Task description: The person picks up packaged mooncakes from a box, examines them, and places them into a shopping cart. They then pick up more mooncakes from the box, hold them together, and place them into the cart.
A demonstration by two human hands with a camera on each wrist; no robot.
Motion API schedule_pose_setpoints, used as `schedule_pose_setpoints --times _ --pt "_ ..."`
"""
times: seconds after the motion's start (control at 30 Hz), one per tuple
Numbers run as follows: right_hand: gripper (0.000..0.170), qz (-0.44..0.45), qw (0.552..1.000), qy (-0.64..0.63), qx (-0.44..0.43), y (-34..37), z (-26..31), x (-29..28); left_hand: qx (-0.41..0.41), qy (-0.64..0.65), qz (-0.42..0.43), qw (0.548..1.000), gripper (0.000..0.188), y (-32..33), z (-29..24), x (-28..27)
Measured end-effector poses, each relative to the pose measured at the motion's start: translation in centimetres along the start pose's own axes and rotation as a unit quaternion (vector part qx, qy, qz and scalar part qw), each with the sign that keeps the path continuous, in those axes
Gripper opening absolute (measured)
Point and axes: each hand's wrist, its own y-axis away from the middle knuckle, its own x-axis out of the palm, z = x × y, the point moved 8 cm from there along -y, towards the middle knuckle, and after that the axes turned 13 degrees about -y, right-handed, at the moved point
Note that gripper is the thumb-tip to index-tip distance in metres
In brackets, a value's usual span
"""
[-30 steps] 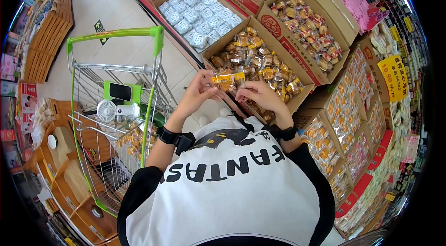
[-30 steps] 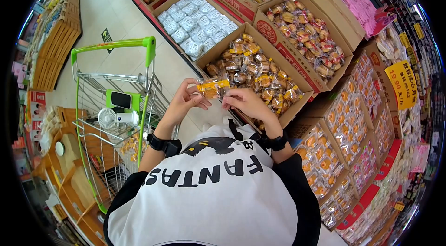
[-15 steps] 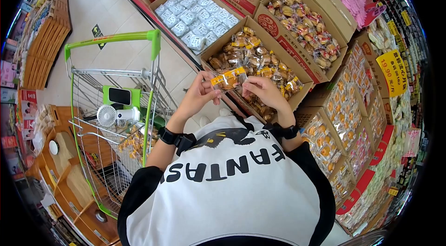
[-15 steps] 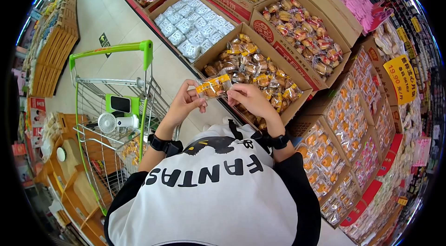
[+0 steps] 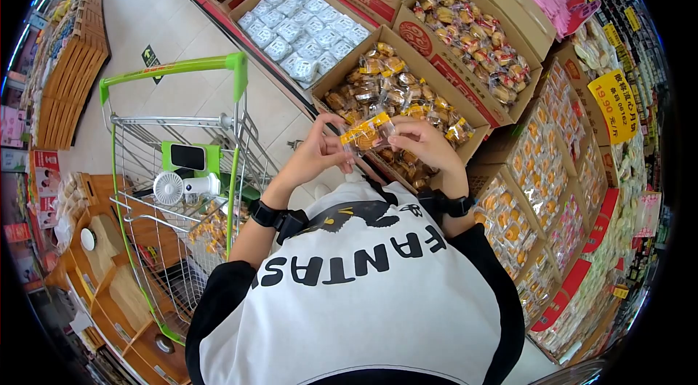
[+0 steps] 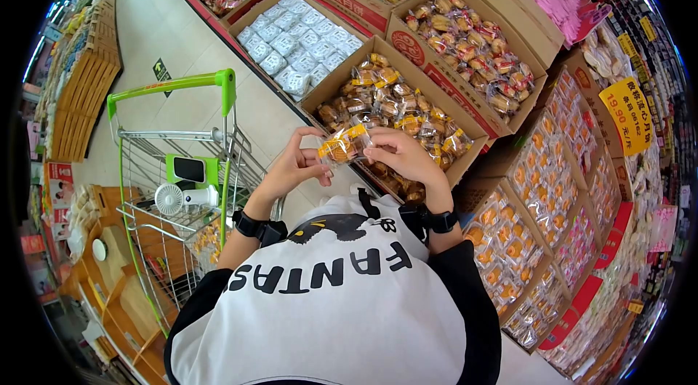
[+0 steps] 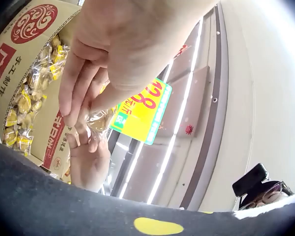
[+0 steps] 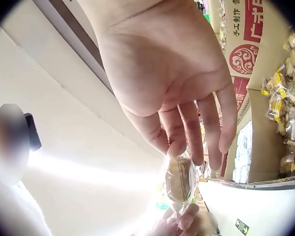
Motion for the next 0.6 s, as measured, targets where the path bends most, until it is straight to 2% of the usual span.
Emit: schedule_pose_setpoints --times 0.1,0.17,0.2,0.27,0.3,0.37,0.4,0.43,0.47,0.5,0.6 --pt "0.018 -0.054 0.998 -0.034 -0.015 0.1 0.3 -0.4 -0.006 -0.003 0.031 0.999 0.035 -0.2 1.2 0.5" --pt "0.017 0.054 0.998 -0.033 -0.009 -0.1 1.1 1.1 0.053 -0.163 0.02 0.985 0.035 -0.5 1.0 0.5" --pt "0.017 0.052 0.998 -0.033 -0.009 -0.3 0.6 1.0 0.053 -0.163 0.022 0.985 0.035 -0.6 1.1 0.6" --pt "0.017 0.079 0.995 0.068 0.006 -0.8 -1.3 1.7 0.035 -0.118 0.006 0.992 0.034 -0.6 1.3 0.3" --pt "0.017 0.076 0.995 0.068 0.006 -1.0 -1.5 2.0 0.035 -0.118 0.008 0.992 0.034 -0.7 1.2 0.3" --pt "0.017 0.022 0.999 0.032 0.015 -1.4 -1.7 1.8 0.006 -0.065 0.024 0.998 0.035 -0.9 1.6 0.5" --pt "0.016 -0.002 0.999 -0.041 0.013 -1.4 -1.5 1.5 0.005 -0.065 0.027 0.998 0.035 -0.9 1.8 0.4" --pt "0.016 -0.005 0.999 -0.042 0.014 -1.3 -1.4 1.2 0.006 -0.055 -0.005 0.998 0.033 -0.9 2.2 -0.3" --pt "0.014 -0.034 0.995 -0.096 0.009 -1.1 -1.2 0.1 0.006 -0.045 -0.037 0.998 0.032 -0.8 2.4 -0.9" --pt "0.013 -0.063 0.987 -0.149 0.004 -0.9 -1.2 -1.1 0.005 -0.044 -0.035 0.998 0.032 -0.7 2.3 -1.0" --pt "0.012 -0.136 0.988 -0.067 0.007 0.2 -4.1 -5.4 -0.02 -0.029 -0.102 0.994 0.023 0.1 1.3 -2.0"
